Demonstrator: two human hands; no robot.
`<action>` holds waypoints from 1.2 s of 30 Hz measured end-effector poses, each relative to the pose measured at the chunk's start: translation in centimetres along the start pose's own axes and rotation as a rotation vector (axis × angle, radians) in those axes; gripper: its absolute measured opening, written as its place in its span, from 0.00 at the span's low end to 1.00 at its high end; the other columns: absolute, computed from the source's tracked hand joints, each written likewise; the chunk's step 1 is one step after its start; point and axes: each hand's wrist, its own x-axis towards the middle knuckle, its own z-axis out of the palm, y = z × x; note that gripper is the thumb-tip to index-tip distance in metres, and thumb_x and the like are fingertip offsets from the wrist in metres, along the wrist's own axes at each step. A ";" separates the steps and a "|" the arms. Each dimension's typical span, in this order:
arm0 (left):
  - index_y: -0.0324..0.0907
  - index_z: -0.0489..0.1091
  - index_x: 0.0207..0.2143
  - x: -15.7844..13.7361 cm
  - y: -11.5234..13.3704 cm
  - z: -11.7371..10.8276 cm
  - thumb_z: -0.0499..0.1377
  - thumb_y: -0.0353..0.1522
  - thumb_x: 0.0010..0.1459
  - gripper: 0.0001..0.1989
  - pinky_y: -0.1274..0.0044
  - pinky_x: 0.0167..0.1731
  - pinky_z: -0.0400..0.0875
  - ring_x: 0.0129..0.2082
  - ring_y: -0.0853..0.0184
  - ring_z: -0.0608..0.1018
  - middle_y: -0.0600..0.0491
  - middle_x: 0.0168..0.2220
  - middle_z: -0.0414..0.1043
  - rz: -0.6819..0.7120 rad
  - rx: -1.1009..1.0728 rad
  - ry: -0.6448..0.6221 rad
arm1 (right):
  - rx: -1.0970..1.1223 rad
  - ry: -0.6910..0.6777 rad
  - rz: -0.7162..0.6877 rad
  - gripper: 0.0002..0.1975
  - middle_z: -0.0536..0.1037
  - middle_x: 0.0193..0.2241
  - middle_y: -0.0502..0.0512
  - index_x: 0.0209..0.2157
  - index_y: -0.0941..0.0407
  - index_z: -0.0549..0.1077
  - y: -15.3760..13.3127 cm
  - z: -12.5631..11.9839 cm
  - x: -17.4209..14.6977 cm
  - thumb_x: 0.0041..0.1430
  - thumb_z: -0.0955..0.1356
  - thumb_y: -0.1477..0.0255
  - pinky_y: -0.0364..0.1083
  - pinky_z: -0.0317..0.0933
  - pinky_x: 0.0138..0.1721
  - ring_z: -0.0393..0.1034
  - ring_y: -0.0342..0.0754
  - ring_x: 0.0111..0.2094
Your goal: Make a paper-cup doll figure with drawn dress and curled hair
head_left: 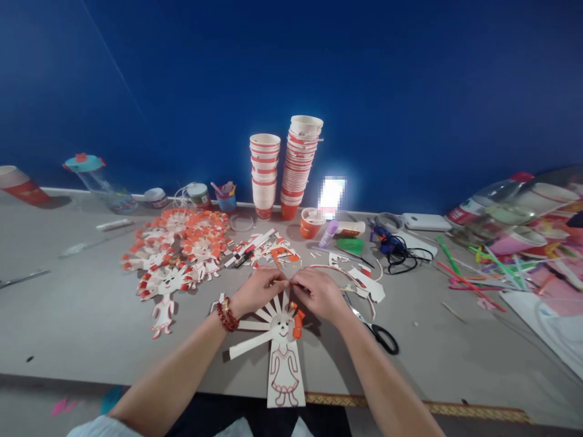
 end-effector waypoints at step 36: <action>0.42 0.73 0.32 0.0 0.0 0.2 0.54 0.33 0.62 0.10 0.75 0.41 0.64 0.38 0.64 0.72 0.53 0.31 0.74 -0.023 0.089 0.017 | -0.116 -0.045 0.178 0.09 0.75 0.26 0.51 0.29 0.55 0.71 -1.1 -0.3 0.0 0.63 0.64 0.72 0.42 0.52 0.32 0.68 0.46 0.30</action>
